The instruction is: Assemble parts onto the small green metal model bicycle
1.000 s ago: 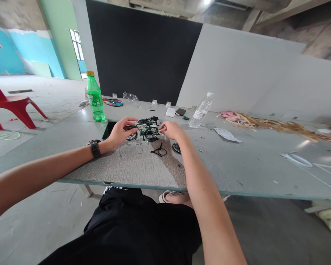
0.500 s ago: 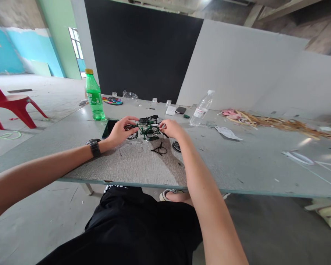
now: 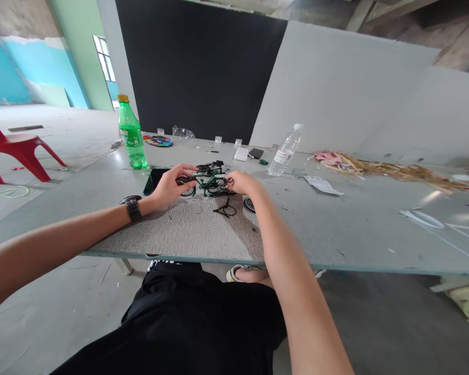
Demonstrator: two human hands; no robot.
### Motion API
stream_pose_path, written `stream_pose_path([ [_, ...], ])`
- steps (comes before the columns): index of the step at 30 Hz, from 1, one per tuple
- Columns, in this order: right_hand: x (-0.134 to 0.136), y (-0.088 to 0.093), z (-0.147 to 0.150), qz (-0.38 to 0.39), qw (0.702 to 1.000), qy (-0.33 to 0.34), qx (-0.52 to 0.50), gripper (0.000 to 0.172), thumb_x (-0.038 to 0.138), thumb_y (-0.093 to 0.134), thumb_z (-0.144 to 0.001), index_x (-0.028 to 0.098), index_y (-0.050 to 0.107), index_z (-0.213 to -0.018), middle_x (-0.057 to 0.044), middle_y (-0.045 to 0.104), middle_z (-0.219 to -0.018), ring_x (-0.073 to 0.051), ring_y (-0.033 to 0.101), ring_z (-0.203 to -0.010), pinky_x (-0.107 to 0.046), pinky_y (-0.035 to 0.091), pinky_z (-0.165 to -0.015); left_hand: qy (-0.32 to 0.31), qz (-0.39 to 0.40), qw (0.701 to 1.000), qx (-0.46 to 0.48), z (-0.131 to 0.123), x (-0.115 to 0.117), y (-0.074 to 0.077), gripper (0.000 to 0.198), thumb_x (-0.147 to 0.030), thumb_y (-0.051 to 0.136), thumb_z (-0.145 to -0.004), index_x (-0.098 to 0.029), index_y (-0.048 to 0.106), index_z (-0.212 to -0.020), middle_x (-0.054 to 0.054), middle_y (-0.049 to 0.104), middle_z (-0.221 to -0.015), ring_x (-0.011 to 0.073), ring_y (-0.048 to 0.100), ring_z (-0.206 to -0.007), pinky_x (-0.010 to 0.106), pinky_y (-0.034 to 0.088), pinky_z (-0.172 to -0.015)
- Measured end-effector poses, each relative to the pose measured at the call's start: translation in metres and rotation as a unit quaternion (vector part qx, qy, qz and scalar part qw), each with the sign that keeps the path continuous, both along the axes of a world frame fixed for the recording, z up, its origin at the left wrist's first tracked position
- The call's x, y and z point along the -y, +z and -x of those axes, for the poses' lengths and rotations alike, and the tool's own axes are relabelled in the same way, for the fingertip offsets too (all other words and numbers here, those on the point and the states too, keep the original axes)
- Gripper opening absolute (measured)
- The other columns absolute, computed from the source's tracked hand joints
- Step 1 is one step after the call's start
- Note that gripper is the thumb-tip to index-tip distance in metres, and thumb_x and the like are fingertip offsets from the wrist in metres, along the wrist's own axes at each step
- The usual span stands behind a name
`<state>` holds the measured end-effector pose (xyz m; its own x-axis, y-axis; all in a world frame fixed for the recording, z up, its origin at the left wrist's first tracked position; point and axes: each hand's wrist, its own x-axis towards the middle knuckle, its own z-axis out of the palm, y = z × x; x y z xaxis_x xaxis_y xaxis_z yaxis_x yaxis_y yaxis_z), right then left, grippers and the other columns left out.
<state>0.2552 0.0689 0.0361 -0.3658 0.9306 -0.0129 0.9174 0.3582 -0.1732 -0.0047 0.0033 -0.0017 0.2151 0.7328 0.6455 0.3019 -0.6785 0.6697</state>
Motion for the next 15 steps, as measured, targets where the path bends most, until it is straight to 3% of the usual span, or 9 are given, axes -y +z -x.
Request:
stream_pose_path([
  [15,-0.0013,-0.0008,0.0001,0.010,1.000,-0.007,0.009,0.005,0.014,0.062,-0.078,0.019,0.062,-0.079,-0.002,0.062,-0.072,-0.014,0.048,-0.061,-0.028,0.030,-0.058,-0.001,-0.016,1.000,-0.022,-0.0008,0.0007,-0.0013,0.031,-0.020,0.071,-0.086,-0.022,0.064,-0.117,0.004,0.070,-0.095,0.0163,0.066,-0.089,0.030,0.051,-0.077],
])
